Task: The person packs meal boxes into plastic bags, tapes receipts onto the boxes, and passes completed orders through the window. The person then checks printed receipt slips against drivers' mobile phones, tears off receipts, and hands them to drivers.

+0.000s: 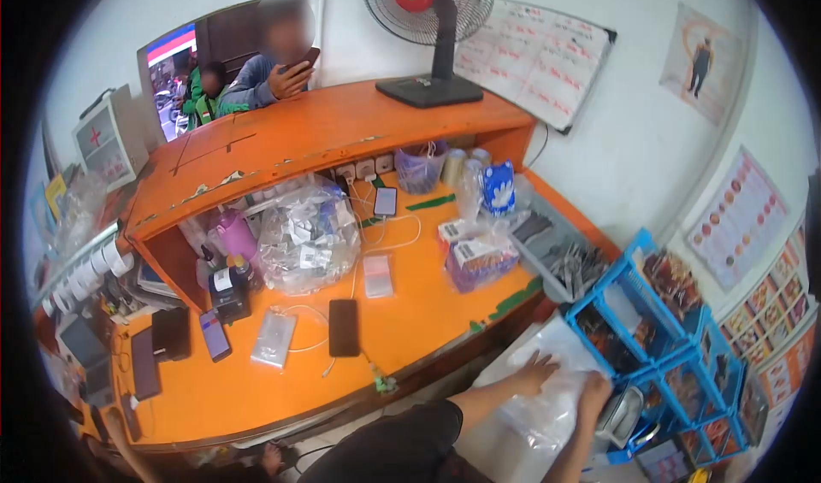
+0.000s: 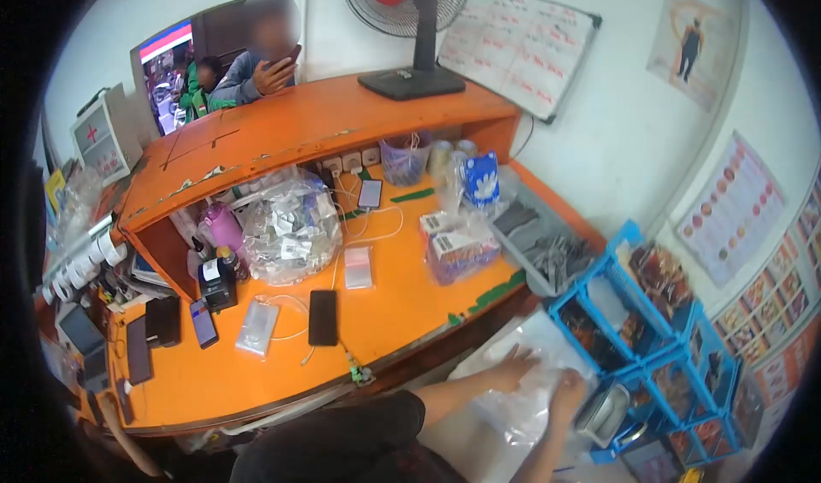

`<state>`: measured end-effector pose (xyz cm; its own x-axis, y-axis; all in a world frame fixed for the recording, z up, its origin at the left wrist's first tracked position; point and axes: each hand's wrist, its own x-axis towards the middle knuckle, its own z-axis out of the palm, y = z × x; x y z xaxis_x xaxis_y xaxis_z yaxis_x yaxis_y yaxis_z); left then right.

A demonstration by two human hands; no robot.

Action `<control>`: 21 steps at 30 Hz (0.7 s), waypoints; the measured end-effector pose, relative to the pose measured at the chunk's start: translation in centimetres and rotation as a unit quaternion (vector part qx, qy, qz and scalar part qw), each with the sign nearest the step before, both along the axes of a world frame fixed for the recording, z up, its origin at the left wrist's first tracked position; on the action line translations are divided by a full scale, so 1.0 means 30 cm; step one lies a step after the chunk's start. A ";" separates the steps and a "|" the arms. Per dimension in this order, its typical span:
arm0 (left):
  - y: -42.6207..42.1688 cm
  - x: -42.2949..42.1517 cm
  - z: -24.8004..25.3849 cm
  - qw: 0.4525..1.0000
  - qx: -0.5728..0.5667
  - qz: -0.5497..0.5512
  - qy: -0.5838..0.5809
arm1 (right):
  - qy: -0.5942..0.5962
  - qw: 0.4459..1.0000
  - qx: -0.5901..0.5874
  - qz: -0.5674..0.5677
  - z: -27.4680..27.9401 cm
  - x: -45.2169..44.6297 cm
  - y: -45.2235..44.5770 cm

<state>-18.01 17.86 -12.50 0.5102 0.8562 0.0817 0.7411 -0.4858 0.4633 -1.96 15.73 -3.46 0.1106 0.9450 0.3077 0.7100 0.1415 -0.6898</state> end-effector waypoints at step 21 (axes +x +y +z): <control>-0.667 -0.302 0.598 0.720 -0.451 0.082 -0.522 | 0.534 0.805 -0.188 0.179 0.224 -0.226 -0.323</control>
